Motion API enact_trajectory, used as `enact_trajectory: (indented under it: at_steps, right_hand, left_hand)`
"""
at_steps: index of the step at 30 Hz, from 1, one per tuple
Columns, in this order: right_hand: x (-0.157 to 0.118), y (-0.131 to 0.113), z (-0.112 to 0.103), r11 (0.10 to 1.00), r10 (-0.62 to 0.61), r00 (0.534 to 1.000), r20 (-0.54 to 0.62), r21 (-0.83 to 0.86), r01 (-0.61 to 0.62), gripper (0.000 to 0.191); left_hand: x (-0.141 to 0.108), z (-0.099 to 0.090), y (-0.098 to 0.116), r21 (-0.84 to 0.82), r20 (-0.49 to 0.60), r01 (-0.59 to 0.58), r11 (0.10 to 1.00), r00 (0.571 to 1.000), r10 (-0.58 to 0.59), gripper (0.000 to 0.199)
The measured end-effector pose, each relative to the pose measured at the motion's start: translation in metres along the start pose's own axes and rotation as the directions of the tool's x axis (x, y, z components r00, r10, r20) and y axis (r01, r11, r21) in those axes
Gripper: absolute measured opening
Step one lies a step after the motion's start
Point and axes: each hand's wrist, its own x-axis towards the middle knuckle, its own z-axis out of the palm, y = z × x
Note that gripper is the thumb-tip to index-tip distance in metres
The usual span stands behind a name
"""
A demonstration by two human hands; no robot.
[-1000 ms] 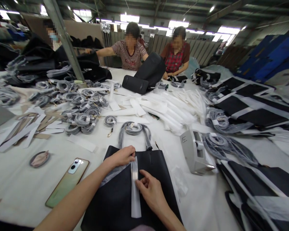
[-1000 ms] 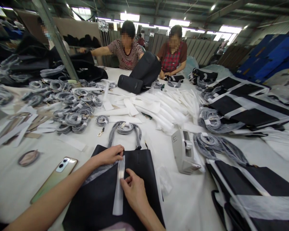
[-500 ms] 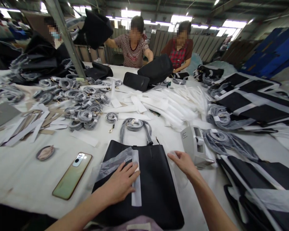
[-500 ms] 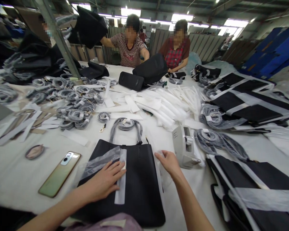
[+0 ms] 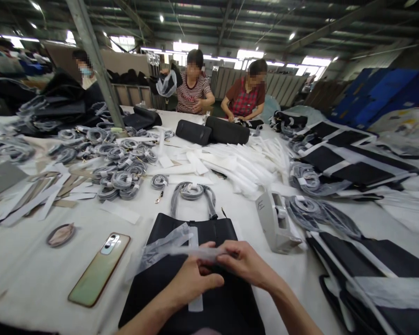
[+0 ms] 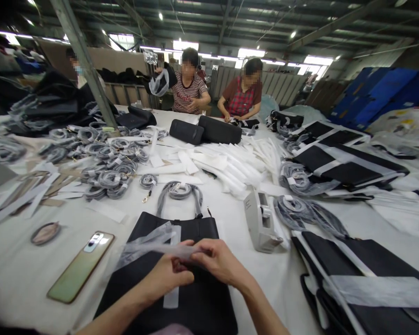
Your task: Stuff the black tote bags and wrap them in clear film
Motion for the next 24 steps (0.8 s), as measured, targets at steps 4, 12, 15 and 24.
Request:
enact_trajectory:
  at_steps: [4, 12, 15, 24]
  right_hand:
    - [-0.012, 0.008, 0.02, 0.973, -0.108, 0.988, -0.113, -0.216, 0.082, 0.026]
    - [-0.062, 0.08, 0.064, 0.852, -0.219, 0.726, -0.652, -0.491, -0.183, 0.075]
    - [-0.061, 0.088, 0.067, 0.93, -0.095, 0.639, -0.763, -0.297, -0.217, 0.044]
    - [-0.078, 0.082, -0.019, 0.918, 0.388, 0.39, -0.835, 0.317, -0.237, 0.062]
  left_hand:
    - [0.002, 0.015, -0.001, -0.217, -0.112, 0.073, 0.974, 0.989, -0.099, 0.061]
    - [0.009, 0.015, 0.036, -0.365, -0.147, 0.142, 0.92, 0.967, -0.208, 0.066]
    - [0.001, 0.023, 0.049, -0.239, -0.009, 0.072, 0.968, 0.997, -0.076, 0.067]
    - [-0.02, -0.015, -0.026, 0.961, 0.222, -0.261, 0.09, 0.925, 0.307, 0.062]
